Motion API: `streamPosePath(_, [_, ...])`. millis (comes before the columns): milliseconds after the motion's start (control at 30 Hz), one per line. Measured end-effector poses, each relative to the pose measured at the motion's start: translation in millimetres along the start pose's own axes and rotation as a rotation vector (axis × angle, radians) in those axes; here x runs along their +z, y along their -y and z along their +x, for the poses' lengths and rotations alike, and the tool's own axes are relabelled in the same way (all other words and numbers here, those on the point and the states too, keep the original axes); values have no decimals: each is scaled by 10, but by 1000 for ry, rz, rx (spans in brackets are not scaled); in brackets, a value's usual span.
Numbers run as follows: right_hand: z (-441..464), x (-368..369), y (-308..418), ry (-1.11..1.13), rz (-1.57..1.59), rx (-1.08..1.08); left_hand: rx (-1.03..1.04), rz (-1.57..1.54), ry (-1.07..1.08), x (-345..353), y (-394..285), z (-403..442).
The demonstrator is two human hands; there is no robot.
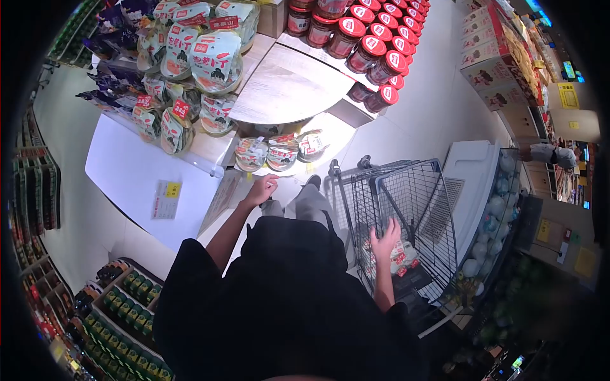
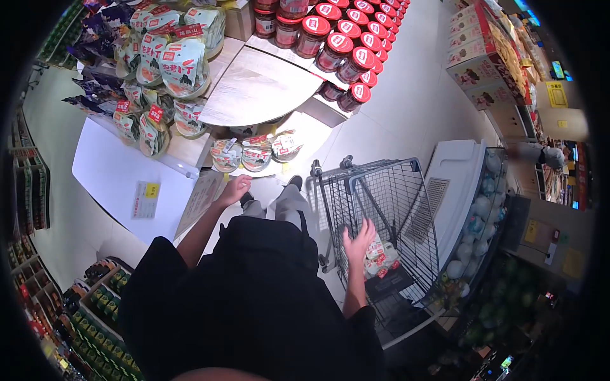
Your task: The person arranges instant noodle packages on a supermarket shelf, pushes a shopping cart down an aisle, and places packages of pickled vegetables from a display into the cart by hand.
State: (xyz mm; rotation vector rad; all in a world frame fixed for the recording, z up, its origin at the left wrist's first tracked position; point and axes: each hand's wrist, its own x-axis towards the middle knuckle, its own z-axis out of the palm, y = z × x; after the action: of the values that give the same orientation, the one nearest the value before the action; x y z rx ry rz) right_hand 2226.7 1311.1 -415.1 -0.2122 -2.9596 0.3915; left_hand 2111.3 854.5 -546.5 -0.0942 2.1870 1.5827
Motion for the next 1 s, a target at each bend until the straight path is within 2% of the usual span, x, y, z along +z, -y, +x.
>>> streamPosePath(67, [492, 221, 255, 8, 172, -72, 0, 10, -8, 218, 56, 212])
streamPosePath(133, [1004, 475, 497, 135, 364, -167, 52, 20, -62, 439, 69, 417])
streamPosePath(200, [1469, 796, 709, 298, 457, -241, -86, -41, -147, 634, -117, 611])
streamPosePath(267, [1843, 1261, 844, 439, 499, -223, -160, -22, -242, 804, -223, 837])
streamPosePath(400, [2423, 1763, 1157, 606, 478, -143, -277, 143, -252, 890, -580, 1124])
streamPosePath(467, [2506, 2071, 1192, 575, 499, -206, -234, 221, -203, 881, -577, 1225])
streamPosePath(600, [2578, 2200, 1242, 713, 558, -141, -256, 305, -296, 961, -504, 1321])
streamPosePath(700, [2601, 2283, 1156, 599, 500, -284, -168, 357, -404, 1002, -527, 1341])
streamPosePath(800, [2648, 2278, 1045, 687, 527, -288, -131, 313, -423, 1005, -546, 1379])
streamPosePath(867, [2645, 2046, 1021, 773, 687, -295, -42, 249, -465, 1027, -403, 1411])
streamPosePath(1000, [2527, 1930, 912, 799, 546, -338, -39, 246, -370, 904, -531, 1403])
